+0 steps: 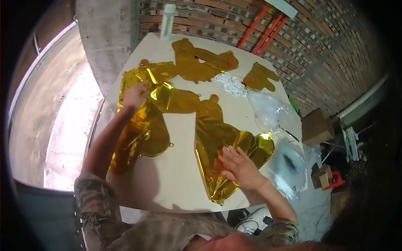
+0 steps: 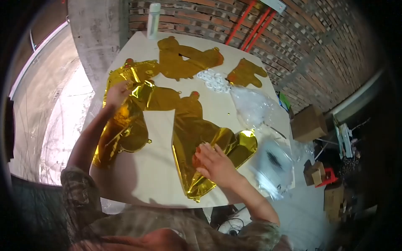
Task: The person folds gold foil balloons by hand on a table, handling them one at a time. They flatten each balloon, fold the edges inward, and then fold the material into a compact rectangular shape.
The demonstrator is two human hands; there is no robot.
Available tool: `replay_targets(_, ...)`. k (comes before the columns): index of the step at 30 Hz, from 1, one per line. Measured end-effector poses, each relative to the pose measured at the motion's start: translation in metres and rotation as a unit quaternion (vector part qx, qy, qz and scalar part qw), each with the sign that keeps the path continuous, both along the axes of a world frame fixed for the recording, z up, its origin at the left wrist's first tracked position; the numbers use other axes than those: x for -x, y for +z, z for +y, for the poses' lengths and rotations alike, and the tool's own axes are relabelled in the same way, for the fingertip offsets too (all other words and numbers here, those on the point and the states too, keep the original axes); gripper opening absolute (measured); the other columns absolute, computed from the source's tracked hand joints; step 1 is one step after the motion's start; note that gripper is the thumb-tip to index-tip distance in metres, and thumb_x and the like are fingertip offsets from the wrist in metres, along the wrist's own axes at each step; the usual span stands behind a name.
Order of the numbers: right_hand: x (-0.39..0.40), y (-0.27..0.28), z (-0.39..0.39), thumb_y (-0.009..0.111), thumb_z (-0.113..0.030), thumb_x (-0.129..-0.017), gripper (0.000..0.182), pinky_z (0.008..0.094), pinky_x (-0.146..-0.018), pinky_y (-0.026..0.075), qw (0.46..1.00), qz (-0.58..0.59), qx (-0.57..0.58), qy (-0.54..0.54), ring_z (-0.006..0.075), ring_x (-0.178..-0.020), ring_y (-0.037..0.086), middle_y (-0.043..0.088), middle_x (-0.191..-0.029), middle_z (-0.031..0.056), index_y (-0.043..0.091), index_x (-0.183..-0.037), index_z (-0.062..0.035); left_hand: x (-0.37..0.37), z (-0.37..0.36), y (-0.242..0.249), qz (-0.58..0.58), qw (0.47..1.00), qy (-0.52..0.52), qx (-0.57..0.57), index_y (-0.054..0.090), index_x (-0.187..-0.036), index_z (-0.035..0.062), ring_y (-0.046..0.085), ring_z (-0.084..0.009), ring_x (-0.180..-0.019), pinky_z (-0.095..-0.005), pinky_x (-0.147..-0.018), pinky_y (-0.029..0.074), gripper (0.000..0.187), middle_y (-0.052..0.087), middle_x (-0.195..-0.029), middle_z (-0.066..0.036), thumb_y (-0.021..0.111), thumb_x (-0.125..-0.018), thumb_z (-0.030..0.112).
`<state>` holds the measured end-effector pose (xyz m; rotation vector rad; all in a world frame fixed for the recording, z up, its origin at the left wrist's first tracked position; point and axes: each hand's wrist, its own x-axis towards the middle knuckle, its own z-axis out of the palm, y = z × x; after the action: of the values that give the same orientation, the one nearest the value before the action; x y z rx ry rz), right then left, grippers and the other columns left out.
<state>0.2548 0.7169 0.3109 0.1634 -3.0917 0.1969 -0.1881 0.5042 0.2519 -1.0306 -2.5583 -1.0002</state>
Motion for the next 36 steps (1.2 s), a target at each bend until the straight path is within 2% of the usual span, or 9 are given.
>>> replay_targets(3, -0.012, -0.019, -0.010, 0.063, -0.035, -0.094, 0.057, 0.0501, -0.119, 0.025, 1.000, -0.001, 0.014, -0.009, 0.0370, -0.143, 0.037, 0.042, -0.151, 0.0197, 0.051, -0.140, -0.0048, 0.005, 0.002, 0.031, 0.028, 0.979, -0.003, -0.204, 0.069, -0.117, 0.0061, 0.070, -0.0315, -0.080, -0.0359, -0.073, 0.054, 0.034, 0.073, -0.085, -0.012, 0.071, -0.086, 0.021)
replay_targets(6, -0.006, -0.023, -0.018, 0.065, -0.032, -0.092, 0.058, 0.0515, -0.119, 0.025, 0.998, 0.041, 0.056, -0.001, 0.0377, -0.143, 0.036, 0.041, -0.151, 0.0197, 0.050, -0.141, -0.0054, 0.035, 0.000, 0.022, -0.212, 0.952, 0.026, -0.219, 0.065, -0.123, 0.0058, 0.068, -0.0328, -0.094, -0.0405, -0.081, 0.054, 0.041, 0.071, -0.100, -0.017, 0.070, -0.086, 0.023)
replay_targets(8, -0.012, -0.012, -0.013, 0.065, -0.030, -0.092, 0.057, 0.0517, -0.119, 0.025, 0.997, 0.045, 0.068, -0.014, 0.0386, -0.143, 0.035, 0.040, -0.152, 0.0205, 0.049, -0.141, -0.0053, 0.033, 0.008, 0.005, 0.157, 0.962, 0.219, -0.052, 0.059, -0.130, 0.0032, 0.062, -0.0338, -0.105, -0.0430, -0.089, 0.050, 0.051, 0.065, -0.111, -0.019, 0.072, -0.085, 0.024)
replay_targets(9, -0.014, -0.006, -0.010, 0.065, -0.027, -0.092, 0.057, 0.0519, -0.119, 0.025, 0.995, 0.051, 0.082, -0.021, 0.0394, -0.143, 0.035, 0.039, -0.152, 0.0213, 0.049, -0.142, -0.0051, 0.011, 0.011, 0.015, 0.158, 0.962, 0.218, -0.053, 0.059, -0.130, 0.0032, 0.062, -0.0338, -0.105, -0.0430, -0.089, 0.050, 0.051, 0.065, -0.111, -0.019, 0.072, -0.085, 0.024)
replay_targets(12, -0.039, -0.010, 0.013, 0.064, -0.021, -0.092, 0.057, 0.0520, -0.119, 0.025, 0.986, 0.077, 0.067, -0.132, 0.0422, -0.143, 0.033, 0.035, -0.154, 0.0236, 0.046, -0.144, -0.0046, -0.089, 0.040, 0.057, 0.085, 0.983, -0.043, 0.159, 0.055, -0.135, 0.0080, 0.053, -0.0405, -0.122, -0.0496, -0.105, 0.041, 0.056, 0.056, -0.134, -0.021, 0.073, -0.085, 0.029)
replay_targets(13, -0.047, -0.016, 0.021, 0.063, -0.022, -0.093, 0.057, 0.0520, -0.119, 0.024, 0.977, 0.090, 0.057, -0.187, 0.0428, -0.143, 0.032, 0.034, -0.154, 0.0242, 0.045, -0.145, -0.0045, -0.102, 0.037, 0.020, 0.173, 0.955, -0.240, 0.014, 0.055, -0.135, 0.0076, 0.049, -0.0387, -0.130, -0.0467, -0.109, 0.039, 0.057, 0.053, -0.141, -0.018, 0.072, -0.086, 0.030)
replay_targets(16, -0.057, -0.031, 0.040, 0.063, -0.027, -0.093, 0.060, 0.0519, -0.119, 0.024, 0.980, 0.063, 0.041, -0.183, 0.0427, -0.144, 0.032, 0.034, -0.155, 0.0242, 0.044, -0.146, -0.0044, -0.186, 0.055, 0.043, 0.156, 0.888, -0.391, 0.186, 0.047, -0.144, 0.0065, 0.032, -0.0344, -0.145, -0.0505, -0.119, 0.024, 0.066, 0.037, -0.155, -0.017, 0.066, -0.091, 0.040)
replay_targets(32, -0.076, -0.015, 0.040, 0.068, -0.030, -0.090, 0.059, 0.0513, -0.118, 0.028, 0.992, 0.042, 0.033, -0.111, 0.0421, -0.142, 0.036, 0.039, -0.152, 0.0218, 0.051, -0.141, -0.0066, -0.278, 0.005, 0.019, 0.111, 0.900, -0.352, 0.234, 0.050, -0.140, 0.0012, 0.032, -0.0371, -0.144, -0.0571, -0.117, 0.024, 0.083, 0.036, -0.154, -0.020, 0.070, -0.079, 0.055)
replay_targets(36, -0.075, -0.017, -0.012, 0.075, -0.031, -0.086, 0.058, 0.0469, -0.117, 0.033, 0.985, 0.060, 0.139, 0.079, 0.0320, -0.142, 0.040, 0.046, -0.150, 0.0150, 0.056, -0.136, -0.0075, -0.309, -0.012, 0.016, 0.078, 0.906, -0.329, 0.252, 0.047, -0.143, 0.0018, 0.027, -0.0369, -0.147, -0.0566, -0.118, 0.022, 0.086, 0.034, -0.156, -0.020, 0.066, -0.082, 0.058)
